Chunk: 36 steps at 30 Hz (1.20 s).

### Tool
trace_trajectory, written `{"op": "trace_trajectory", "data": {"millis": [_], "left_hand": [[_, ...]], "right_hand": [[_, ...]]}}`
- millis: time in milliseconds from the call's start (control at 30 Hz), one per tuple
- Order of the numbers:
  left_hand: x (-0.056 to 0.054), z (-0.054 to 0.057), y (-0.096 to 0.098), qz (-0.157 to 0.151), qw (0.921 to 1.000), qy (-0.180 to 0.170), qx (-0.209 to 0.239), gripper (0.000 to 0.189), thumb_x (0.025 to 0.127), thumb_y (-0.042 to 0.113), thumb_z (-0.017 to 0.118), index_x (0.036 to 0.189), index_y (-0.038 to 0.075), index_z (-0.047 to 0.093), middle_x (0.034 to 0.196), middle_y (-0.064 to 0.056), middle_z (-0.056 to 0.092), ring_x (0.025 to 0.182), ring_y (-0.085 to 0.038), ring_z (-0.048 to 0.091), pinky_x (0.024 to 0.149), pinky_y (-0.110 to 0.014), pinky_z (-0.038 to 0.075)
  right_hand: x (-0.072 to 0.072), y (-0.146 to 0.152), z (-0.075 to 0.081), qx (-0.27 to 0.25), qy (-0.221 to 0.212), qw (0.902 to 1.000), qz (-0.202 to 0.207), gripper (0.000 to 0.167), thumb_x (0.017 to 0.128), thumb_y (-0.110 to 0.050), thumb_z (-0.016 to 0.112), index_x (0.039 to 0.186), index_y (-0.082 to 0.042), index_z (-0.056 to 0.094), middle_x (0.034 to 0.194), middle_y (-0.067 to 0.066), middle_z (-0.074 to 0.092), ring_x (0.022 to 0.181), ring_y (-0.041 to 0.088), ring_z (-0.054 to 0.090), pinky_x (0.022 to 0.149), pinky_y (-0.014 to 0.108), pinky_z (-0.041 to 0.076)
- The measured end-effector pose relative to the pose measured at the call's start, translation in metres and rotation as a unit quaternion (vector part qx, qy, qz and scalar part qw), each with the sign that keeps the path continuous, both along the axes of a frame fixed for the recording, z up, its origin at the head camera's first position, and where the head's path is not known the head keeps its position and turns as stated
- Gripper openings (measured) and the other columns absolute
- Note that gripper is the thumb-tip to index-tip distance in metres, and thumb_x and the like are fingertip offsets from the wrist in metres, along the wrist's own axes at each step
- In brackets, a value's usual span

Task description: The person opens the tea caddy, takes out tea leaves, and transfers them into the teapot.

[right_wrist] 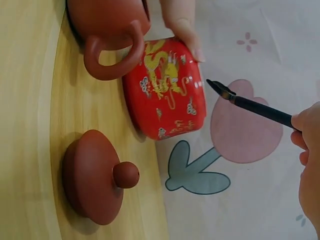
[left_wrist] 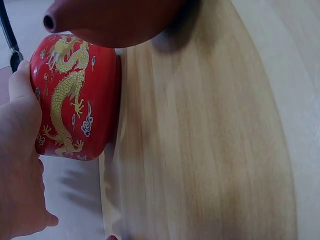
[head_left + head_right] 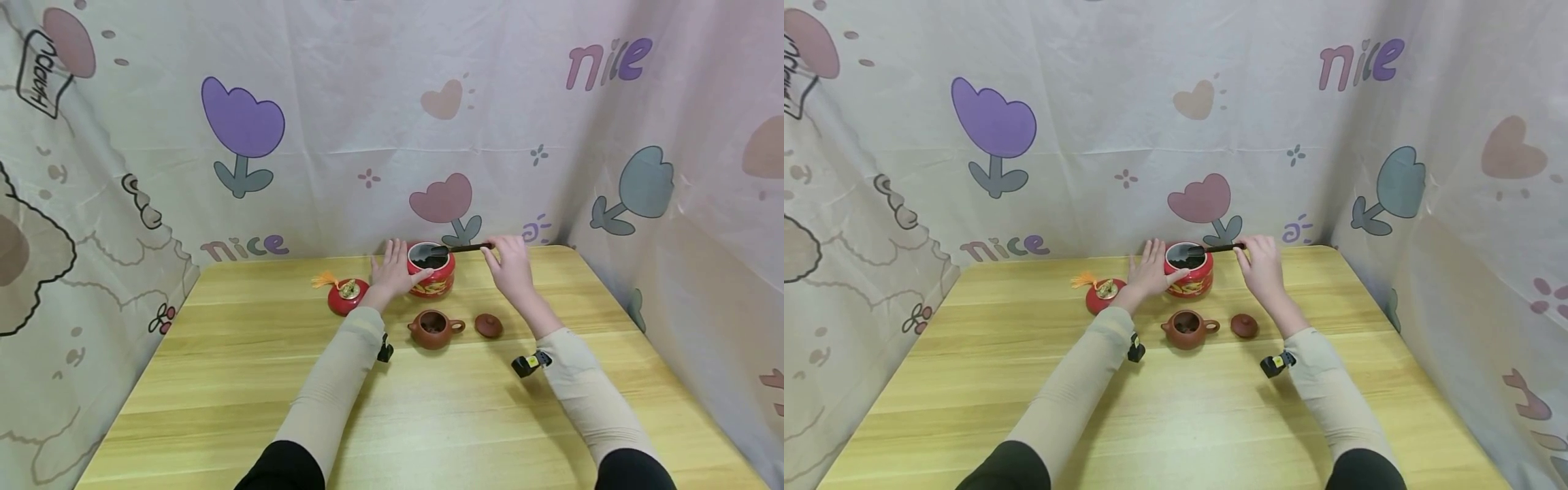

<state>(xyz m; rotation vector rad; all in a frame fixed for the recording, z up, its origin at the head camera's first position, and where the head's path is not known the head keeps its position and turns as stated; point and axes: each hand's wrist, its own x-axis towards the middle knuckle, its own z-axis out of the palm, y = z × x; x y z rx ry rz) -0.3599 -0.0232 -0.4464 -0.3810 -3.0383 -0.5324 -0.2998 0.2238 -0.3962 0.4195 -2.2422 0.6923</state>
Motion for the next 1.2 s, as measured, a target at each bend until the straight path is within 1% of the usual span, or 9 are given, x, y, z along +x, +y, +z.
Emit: {"op": "trace_trajectory", "data": {"millis": [367,600,700,767,833,933,1033,1133,1200], "left_hand": [[-0.002,0.0,-0.001,-0.003,0.9999,-0.01,-0.011,0.112,0.079,0.089,0.028,0.158,0.014,0.003,0.167,-0.005,-0.002,0.154,-0.025,-0.005,0.12,-0.063,0.003],[-0.001,-0.001,-0.001,-0.003,0.9999,-0.005,-0.01,0.111,0.08,0.088,0.03,0.158,0.013,0.005,0.167,-0.005,-0.001,0.154,-0.025,-0.004,0.12,-0.063,0.002],[-0.002,-0.001,-0.001,-0.002,0.9999,-0.007,-0.008,0.111,0.08,0.087,0.031,0.158,0.013,0.005,0.167,-0.005,0.0,0.154,-0.025,-0.004,0.12,-0.062,0.001],[-0.002,0.0,0.0,-0.003,0.9999,-0.007,-0.008,0.111,0.08,0.087,0.031,0.158,0.013,0.005,0.167,-0.005,0.0,0.154,-0.025,-0.004,0.12,-0.063,0.001],[-0.002,0.0,0.0,-0.003,0.9999,-0.004,-0.01,0.112,0.08,0.088,0.031,0.158,0.013,0.005,0.167,-0.006,0.0,0.154,-0.025,-0.004,0.12,-0.063,0.003],[-0.003,-0.001,0.0,-0.002,0.9999,0.001,-0.012,0.112,0.08,0.088,0.031,0.158,0.013,0.006,0.167,-0.006,0.001,0.154,-0.025,-0.003,0.12,-0.063,0.004],[-0.003,-0.002,-0.001,-0.002,0.9999,0.004,-0.012,0.111,0.08,0.088,0.031,0.158,0.012,0.006,0.167,-0.006,0.002,0.154,-0.025,-0.003,0.12,-0.063,0.004],[-0.003,-0.002,-0.001,-0.003,0.9999,0.003,-0.013,0.111,0.08,0.088,0.03,0.158,0.013,0.006,0.167,-0.006,0.001,0.154,-0.026,-0.003,0.12,-0.063,0.004],[-0.003,-0.002,-0.001,-0.004,0.9999,-0.002,-0.013,0.111,0.08,0.088,0.03,0.158,0.013,0.004,0.166,-0.006,-0.001,0.154,-0.026,-0.004,0.12,-0.063,0.004]], "right_hand": [[-0.019,-0.013,-0.012,0.1,0.024,0.9946,-0.018,0.015,0.09,-0.011,0.067,0.1,0.0,0.069,0.093,0.017,0.066,0.091,0.038,0.053,0.079,0.051,0.041],[-0.026,-0.024,-0.015,0.194,0.057,0.9789,-0.029,0.015,0.09,-0.012,0.066,0.102,-0.002,0.068,0.093,0.012,0.065,0.087,0.033,0.054,0.071,0.045,0.042],[-0.028,-0.029,-0.014,0.226,0.062,0.9719,-0.026,0.015,0.09,-0.011,0.066,0.102,-0.002,0.068,0.095,0.011,0.065,0.09,0.032,0.054,0.072,0.043,0.042],[-0.029,-0.033,-0.013,0.233,0.057,0.9704,-0.021,0.015,0.089,-0.01,0.067,0.101,-0.002,0.068,0.095,0.012,0.065,0.092,0.032,0.054,0.073,0.043,0.041],[-0.03,-0.036,-0.013,0.229,0.041,0.9724,-0.014,0.014,0.088,-0.009,0.067,0.1,-0.001,0.067,0.094,0.012,0.064,0.091,0.032,0.053,0.072,0.042,0.04],[-0.033,-0.038,-0.015,0.205,-0.002,0.9787,-0.007,0.012,0.089,-0.009,0.065,0.099,-0.001,0.067,0.094,0.012,0.064,0.091,0.032,0.051,0.073,0.043,0.039],[-0.037,-0.039,-0.019,0.164,-0.066,0.9842,-0.002,0.013,0.093,-0.011,0.062,0.099,-0.002,0.068,0.096,0.013,0.065,0.093,0.032,0.05,0.079,0.045,0.039],[-0.04,-0.041,-0.02,0.112,-0.132,0.9849,0.007,0.014,0.093,-0.013,0.063,0.1,-0.002,0.069,0.1,0.016,0.067,0.096,0.035,0.051,0.087,0.049,0.04],[-0.044,-0.041,-0.022,0.077,-0.169,0.9825,0.013,0.017,0.094,-0.013,0.062,0.102,0.0,0.069,0.104,0.019,0.067,0.1,0.037,0.052,0.091,0.051,0.04]]}}
